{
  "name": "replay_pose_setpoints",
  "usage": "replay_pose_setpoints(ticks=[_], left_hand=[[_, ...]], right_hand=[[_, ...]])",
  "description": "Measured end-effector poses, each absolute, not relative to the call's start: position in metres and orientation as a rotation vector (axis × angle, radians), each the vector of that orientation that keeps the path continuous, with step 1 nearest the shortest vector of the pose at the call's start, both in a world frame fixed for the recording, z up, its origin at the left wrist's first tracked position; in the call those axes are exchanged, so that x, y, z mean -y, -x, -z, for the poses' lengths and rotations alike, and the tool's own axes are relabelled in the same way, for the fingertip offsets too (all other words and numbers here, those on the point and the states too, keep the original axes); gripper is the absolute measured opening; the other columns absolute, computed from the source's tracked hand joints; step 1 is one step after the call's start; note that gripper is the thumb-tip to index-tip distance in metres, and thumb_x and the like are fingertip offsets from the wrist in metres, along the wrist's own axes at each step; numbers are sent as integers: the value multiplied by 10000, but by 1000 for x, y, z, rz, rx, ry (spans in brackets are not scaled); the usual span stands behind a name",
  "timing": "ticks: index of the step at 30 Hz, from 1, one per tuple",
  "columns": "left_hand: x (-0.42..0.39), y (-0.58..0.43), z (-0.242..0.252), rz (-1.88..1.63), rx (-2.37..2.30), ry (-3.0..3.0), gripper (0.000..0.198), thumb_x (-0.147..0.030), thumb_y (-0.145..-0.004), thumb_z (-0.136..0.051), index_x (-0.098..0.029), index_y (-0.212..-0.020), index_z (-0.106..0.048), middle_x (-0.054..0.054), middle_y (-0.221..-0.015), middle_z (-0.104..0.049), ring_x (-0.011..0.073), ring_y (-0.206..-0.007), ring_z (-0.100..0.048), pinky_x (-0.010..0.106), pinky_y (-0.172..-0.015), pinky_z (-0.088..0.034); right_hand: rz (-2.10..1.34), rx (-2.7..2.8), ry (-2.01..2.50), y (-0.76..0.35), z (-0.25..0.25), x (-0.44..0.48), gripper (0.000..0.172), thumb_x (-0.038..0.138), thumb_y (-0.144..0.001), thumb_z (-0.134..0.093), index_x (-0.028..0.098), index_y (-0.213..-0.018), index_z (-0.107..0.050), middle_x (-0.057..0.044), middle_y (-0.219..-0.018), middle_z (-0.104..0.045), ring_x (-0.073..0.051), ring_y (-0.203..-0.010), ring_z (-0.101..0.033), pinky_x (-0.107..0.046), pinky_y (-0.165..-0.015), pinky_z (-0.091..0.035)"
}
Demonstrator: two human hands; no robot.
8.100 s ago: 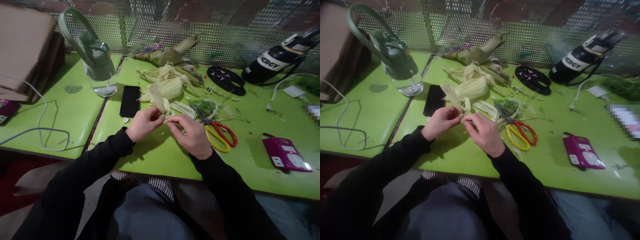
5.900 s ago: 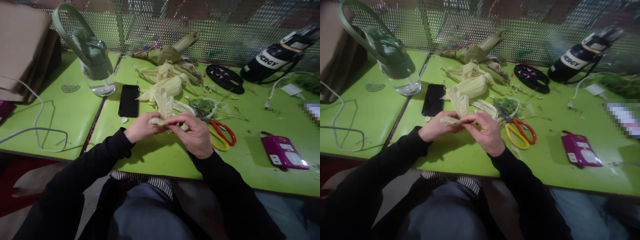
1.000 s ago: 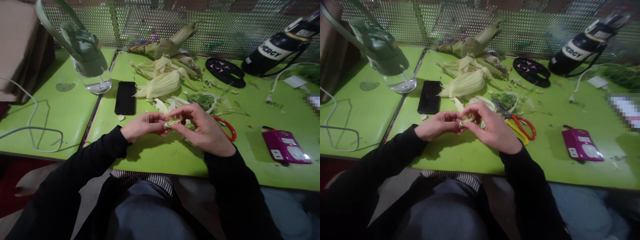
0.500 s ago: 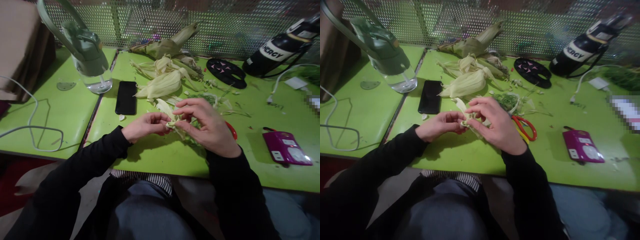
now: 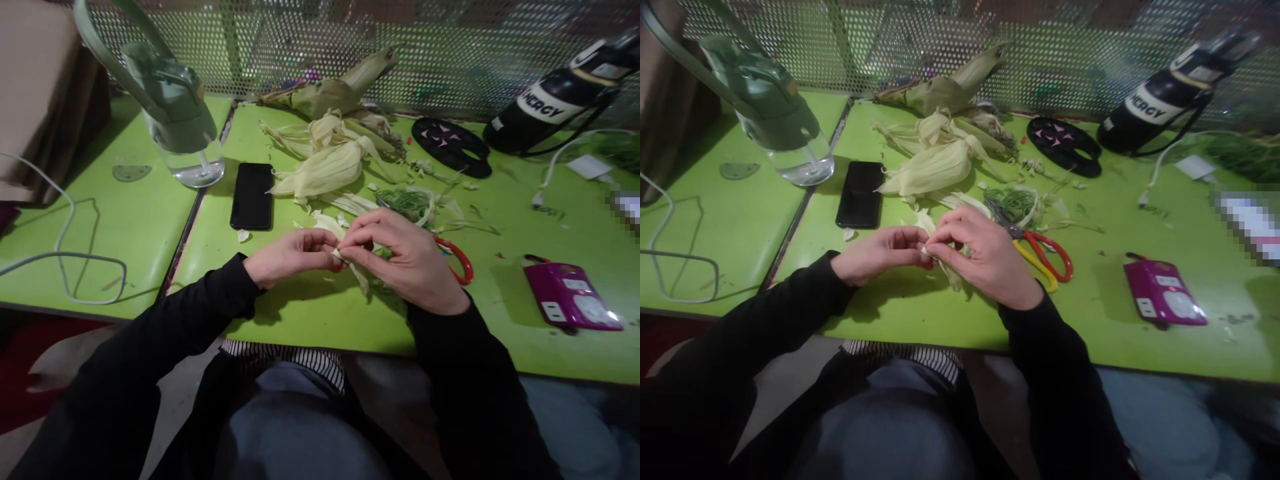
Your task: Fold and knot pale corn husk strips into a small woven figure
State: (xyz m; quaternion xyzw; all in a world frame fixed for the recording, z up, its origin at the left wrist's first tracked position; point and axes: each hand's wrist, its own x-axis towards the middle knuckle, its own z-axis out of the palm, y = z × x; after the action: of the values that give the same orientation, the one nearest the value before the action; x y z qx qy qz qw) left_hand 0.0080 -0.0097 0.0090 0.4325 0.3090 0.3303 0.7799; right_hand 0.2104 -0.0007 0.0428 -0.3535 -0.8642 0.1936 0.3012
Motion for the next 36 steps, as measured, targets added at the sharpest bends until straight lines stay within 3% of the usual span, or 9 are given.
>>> replay_pose_setpoints(ticks=[4, 9, 16, 20, 25, 28, 31, 34, 36], left_hand=[[10, -8, -10, -743, -654, -956, 97, -63, -811, -663, -118, -890, -651, 18, -797, -711, 103, -769, -663, 307, -892, -492], [12, -7, -12, -735, -680, -1015, 71, -96, -823, -666, -118, -883, -636, 26, -838, -702, 105, -806, -650, 298, -895, -480], [12, -7, -8, -771, -804, -1261, 93, -203, -887, -624, -110, -887, -630, 30, -845, -667, 111, -801, -596, 282, -832, -464], [11, -6, -9, -821, -796, -1235, 124, -226, -886, -625, -103, -902, -629, 57, -891, -685, 142, -868, -629, 329, -897, -481], [13, -7, -7, -854, -756, -1230, 195, -290, -855, -682, -107, -888, -624, 56, -865, -677, 152, -841, -639, 350, -881, -498], [14, -9, -1, -899, -712, -1204, 236, -315, -814, -735, -118, -855, -611, 52, -850, -676, 169, -864, -643, 362, -885, -507], [13, -9, 1, -958, -673, -1197, 164, -266, -857, -683, -125, -909, -616, 61, -895, -685, 177, -914, -651, 363, -906, -513], [12, -8, -3, -1019, -687, -1205, 162, -187, -898, -607, -136, -1052, -602, 59, -959, -683, 153, -902, -656, 339, -914, -522], [11, -7, -6, -1024, -694, -1252, 190, -159, -903, -584, -139, -1093, -584, 59, -990, -678, 145, -907, -655, 329, -926, -525]], right_hand=[[-527, 2248, 1008, -212, -44, -1, 126, 321, -916, -635, 240, -988, -699, -59, -1018, -696, -188, -821, -652, -356, -766, -540], [-540, 2294, 1012, -210, -44, 0, 101, 324, -916, -631, 241, -873, -668, -26, -826, -673, -187, -745, -632, -348, -699, -523], [-232, 2371, 807, -207, -37, 2, 80, 222, -935, -614, 240, -964, -686, -46, -920, -729, -210, -878, -688, -373, -781, -557], [26, 2352, 694, -208, -34, 2, 263, 145, -915, -614, 236, -1161, -638, -37, -923, -733, -212, -842, -669, -380, -746, -555], [289, 2369, 632, -208, -34, 6, 382, 135, -888, -642, 309, -1224, -593, -8, -873, -711, -207, -824, -663, -365, -718, -509], [226, 2391, 620, -204, -34, 8, 400, 136, -894, -633, 372, -1215, -594, 17, -918, -726, -197, -872, -679, -367, -787, -508], [40, 2295, 702, -203, -31, 8, 328, 197, -911, -629, 342, -1204, -602, -2, -943, -723, -199, -897, -676, -372, -804, -530], [-143, 1997, 952, -204, -30, 5, 135, 326, -929, -620, 232, -1025, -637, -37, -888, -687, -181, -789, -641, -341, -698, -526], [-294, 1959, 1093, -204, -31, 4, 215, 412, -942, -593, 203, -902, -631, -31, -823, -666, -155, -697, -603, -302, -612, -482]])
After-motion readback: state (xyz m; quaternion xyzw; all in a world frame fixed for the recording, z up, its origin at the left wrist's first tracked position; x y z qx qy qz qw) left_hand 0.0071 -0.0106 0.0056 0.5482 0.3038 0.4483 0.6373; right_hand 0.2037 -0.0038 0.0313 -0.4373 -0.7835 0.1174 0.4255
